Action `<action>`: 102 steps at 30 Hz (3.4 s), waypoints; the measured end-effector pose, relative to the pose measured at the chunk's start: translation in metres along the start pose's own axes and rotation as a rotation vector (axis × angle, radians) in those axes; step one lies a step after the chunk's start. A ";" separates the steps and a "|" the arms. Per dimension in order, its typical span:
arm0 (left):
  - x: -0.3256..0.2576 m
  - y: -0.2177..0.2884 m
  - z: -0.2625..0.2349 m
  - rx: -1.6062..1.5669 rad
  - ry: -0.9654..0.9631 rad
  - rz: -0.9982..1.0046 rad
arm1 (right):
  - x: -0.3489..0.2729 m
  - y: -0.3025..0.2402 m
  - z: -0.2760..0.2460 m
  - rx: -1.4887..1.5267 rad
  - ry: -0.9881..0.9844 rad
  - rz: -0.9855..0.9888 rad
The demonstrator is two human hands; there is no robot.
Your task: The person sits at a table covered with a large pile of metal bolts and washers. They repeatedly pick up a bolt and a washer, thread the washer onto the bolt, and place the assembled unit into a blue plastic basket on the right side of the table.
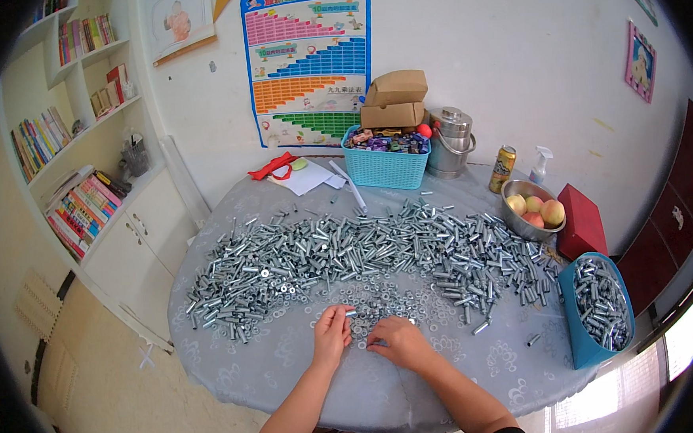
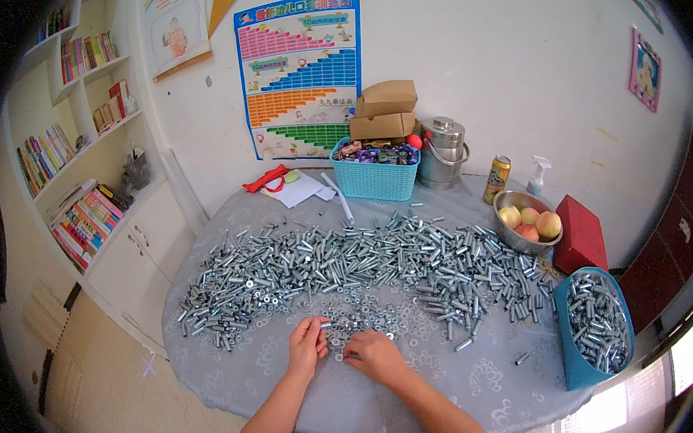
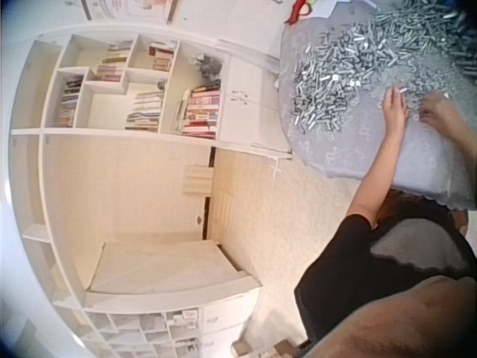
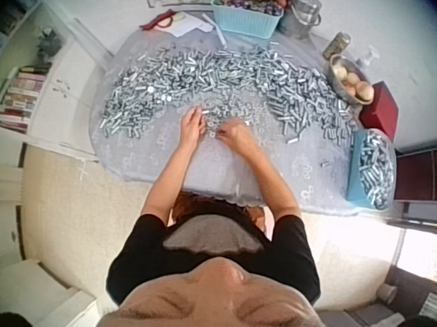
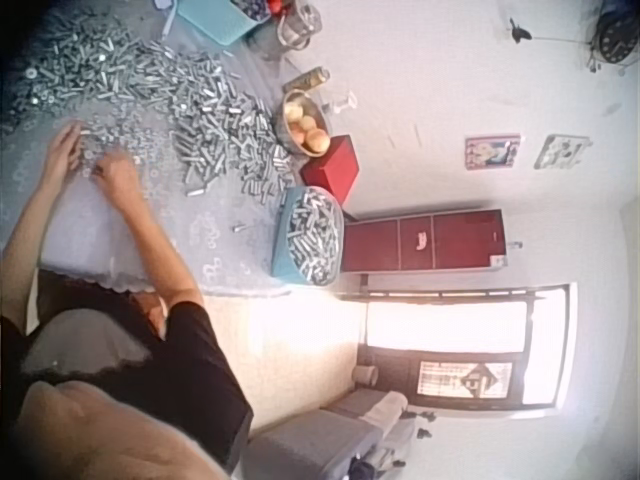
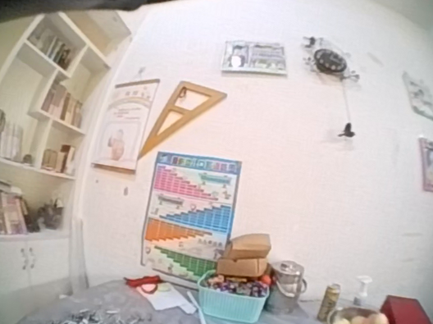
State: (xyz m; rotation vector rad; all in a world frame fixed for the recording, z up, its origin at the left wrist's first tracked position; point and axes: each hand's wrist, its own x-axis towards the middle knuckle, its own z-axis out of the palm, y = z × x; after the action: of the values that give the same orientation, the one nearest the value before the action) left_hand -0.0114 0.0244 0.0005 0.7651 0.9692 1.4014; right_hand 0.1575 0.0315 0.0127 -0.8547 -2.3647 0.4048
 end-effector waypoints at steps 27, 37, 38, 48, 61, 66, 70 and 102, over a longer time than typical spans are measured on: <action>-0.004 -0.005 0.000 -0.125 -0.223 -0.284 | 0.002 -0.008 -0.003 0.143 0.367 0.185; -0.001 -0.004 -0.003 -0.279 -0.289 -0.409 | 0.001 0.000 -0.004 0.465 0.265 0.250; -0.001 -0.003 -0.002 -0.272 -0.284 -0.409 | 0.000 0.001 -0.003 0.461 0.259 0.255; -0.006 -0.006 0.005 -0.110 -0.241 -0.198 | 0.003 -0.006 -0.004 0.358 0.405 0.236; 0.009 -0.008 -0.014 -0.213 -0.077 -0.037 | -0.009 0.006 -0.019 -0.071 -0.049 0.192; 0.005 -0.005 -0.009 -0.205 -0.083 -0.075 | -0.012 0.012 -0.013 -0.137 -0.086 0.138; 0.004 -0.005 -0.009 -0.195 -0.076 -0.090 | -0.011 0.008 -0.013 -0.120 -0.076 0.163; 0.005 -0.010 -0.009 -0.155 -0.162 -0.180 | -0.008 0.004 -0.023 -0.198 -0.042 0.426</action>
State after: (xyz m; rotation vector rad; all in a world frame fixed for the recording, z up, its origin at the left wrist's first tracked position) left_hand -0.0155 0.0276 -0.0135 0.6482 0.7743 1.2230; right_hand 0.1789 0.0313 0.0254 -1.4654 -2.2788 0.3609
